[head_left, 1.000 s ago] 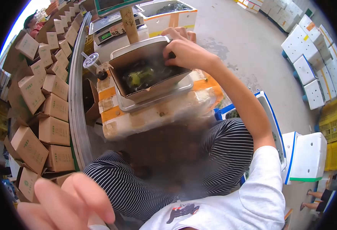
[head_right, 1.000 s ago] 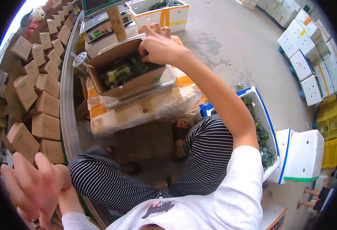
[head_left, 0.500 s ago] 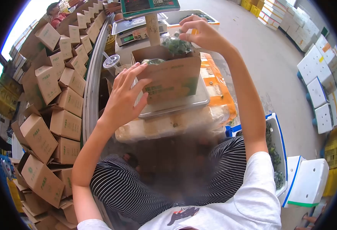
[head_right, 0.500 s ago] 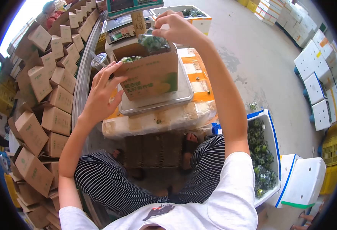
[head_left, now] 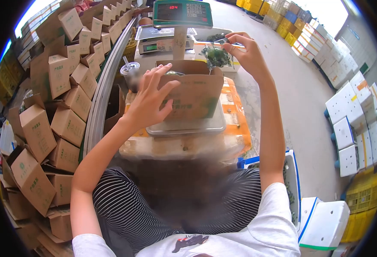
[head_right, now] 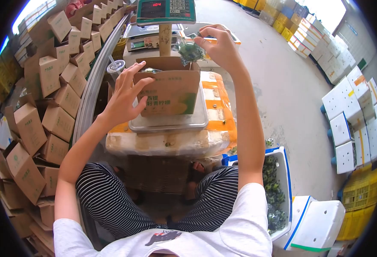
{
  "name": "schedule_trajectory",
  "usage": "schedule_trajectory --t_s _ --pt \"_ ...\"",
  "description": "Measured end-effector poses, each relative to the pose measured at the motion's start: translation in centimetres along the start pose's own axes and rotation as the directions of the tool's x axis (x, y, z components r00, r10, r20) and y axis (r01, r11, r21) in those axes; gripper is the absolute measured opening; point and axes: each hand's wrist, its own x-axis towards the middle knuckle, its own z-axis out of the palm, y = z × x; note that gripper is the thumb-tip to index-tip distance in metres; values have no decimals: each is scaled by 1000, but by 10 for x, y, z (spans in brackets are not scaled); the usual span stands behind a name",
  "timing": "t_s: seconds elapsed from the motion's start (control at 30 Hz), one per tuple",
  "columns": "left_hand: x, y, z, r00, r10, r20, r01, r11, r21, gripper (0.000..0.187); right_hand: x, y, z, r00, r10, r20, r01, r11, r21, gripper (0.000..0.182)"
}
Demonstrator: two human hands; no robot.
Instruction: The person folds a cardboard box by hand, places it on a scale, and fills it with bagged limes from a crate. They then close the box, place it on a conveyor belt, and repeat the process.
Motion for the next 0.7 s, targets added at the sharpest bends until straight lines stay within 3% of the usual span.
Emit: schedule_trajectory --t_s 0.13,0.23,0.33,0.43,0.5,0.53,0.57,0.63,0.7 --pt "3 1 2 1000 10 -5 -10 1000 -11 51 -1 -5 -6 996 76 -50 -77 997 -25 27" --pt "2 2 3 1000 -2 -25 1 999 -43 57 -3 -5 -13 998 40 -47 -44 997 -68 29" --pt "-1 -1 6 994 5 -107 -11 999 -52 61 -6 -3 -19 962 178 -205 -168 984 66 27" --pt "-6 -5 7 977 -109 -181 98 993 -66 61 -34 -10 -42 933 167 -320 -149 985 82 23" --pt "-12 -10 6 964 -196 -178 177 977 -116 55 -88 -24 -58 942 123 -311 -169 978 -125 17" --pt "-14 -14 7 952 -245 -186 219 965 -147 52 -125 -35 -65 928 234 -291 -315 908 -276 14" --pt "-15 -18 6 955 -242 -174 216 964 -155 51 -167 -36 -72 955 140 -260 -271 769 -579 12" --pt "-23 -23 4 955 -261 -141 232 954 -192 48 -265 -36 -82 835 448 -321 -548 611 -571 12" --pt "-30 -28 5 954 -291 -77 268 937 -225 43 -380 -28 -100 660 716 -229 -641 377 -669 16"
